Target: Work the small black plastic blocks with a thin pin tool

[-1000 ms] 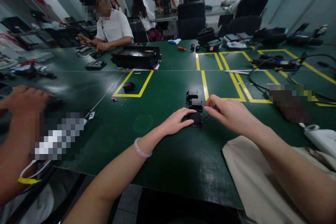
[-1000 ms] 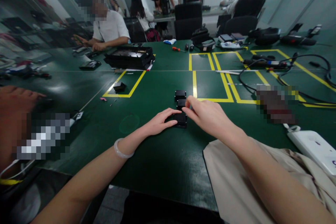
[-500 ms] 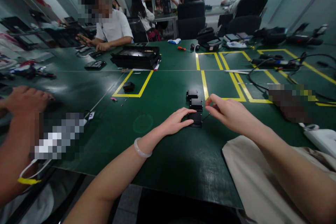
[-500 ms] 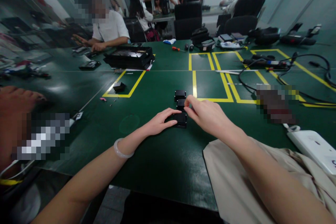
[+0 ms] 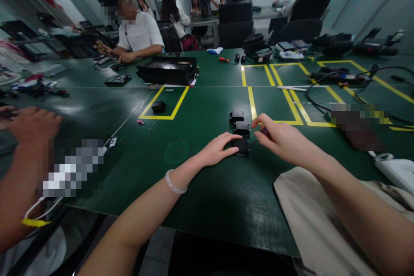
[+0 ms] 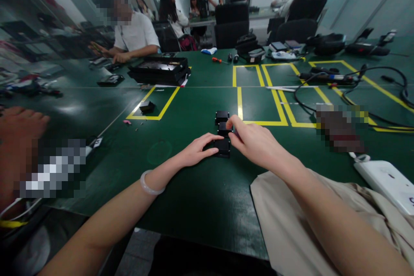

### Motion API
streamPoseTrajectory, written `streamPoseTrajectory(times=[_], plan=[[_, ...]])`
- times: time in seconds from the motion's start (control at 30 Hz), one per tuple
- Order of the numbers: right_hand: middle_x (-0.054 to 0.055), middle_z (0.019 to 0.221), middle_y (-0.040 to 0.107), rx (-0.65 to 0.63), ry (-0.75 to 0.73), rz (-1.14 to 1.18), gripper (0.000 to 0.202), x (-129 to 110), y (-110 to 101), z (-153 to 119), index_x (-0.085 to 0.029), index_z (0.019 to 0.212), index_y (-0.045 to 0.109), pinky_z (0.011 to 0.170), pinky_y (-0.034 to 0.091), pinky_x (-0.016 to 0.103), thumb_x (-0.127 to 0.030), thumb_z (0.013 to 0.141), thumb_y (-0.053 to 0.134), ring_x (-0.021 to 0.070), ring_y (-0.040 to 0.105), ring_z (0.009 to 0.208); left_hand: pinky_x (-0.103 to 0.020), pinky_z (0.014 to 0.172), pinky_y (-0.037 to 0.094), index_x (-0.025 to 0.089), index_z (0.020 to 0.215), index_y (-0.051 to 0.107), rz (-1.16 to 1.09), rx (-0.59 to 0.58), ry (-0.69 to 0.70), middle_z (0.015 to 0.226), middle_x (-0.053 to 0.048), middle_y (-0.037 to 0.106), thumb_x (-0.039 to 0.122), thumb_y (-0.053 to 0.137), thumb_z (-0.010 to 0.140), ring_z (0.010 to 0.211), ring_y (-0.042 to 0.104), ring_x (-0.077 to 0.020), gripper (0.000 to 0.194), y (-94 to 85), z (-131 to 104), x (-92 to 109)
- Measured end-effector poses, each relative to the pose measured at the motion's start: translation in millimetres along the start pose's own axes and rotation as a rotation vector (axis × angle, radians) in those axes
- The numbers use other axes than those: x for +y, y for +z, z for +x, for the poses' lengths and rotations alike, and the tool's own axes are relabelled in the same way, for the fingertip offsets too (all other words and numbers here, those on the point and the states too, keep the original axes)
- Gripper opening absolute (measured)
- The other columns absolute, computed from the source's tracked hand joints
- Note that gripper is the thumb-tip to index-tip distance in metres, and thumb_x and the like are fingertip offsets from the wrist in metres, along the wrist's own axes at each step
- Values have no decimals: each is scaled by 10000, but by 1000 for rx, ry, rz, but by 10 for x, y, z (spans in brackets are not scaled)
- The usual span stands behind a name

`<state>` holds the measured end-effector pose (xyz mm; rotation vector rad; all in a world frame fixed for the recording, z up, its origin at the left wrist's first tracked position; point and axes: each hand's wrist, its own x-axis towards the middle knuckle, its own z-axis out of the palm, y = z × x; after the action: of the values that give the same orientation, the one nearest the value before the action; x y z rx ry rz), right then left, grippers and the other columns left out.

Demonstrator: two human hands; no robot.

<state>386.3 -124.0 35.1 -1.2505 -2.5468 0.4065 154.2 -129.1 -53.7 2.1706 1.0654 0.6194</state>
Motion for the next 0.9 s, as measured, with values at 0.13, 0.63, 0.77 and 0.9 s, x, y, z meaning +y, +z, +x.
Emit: streamPoseTrajectory(times=[0.13,0.63,0.77,0.9], plan=[[-1,682,604,20,33,-77,216,6,14,4,-224,988,498,549,288,272,-409,953,393,179,559,612,-354,993,401,251,1338,482,6,8,12,1205,-68,553,402,482,964,1151,516,-234,404,10,3,-10],[-11,678,600,-2,7,-74,182,18,11,-5,-229,1018,491,557,290,273,-363,953,385,177,562,611,-356,995,400,258,1345,476,0,8,14,1216,-65,552,405,469,968,1152,516,-234,405,13,1,-15],[-22,720,613,-25,-14,-1,174,12,2,-10,-236,1078,461,572,310,263,-328,941,405,161,568,635,-356,997,398,261,1350,472,2,10,12,1221,-62,550,408,470,967,1150,516,-233,411,13,1,-13],[-19,670,594,-6,11,-54,212,11,13,1,-233,999,505,554,295,267,-412,951,402,164,545,602,-354,982,405,259,1346,475,13,5,7,1207,-63,555,406,471,966,1140,520,-233,408,12,5,-17]])
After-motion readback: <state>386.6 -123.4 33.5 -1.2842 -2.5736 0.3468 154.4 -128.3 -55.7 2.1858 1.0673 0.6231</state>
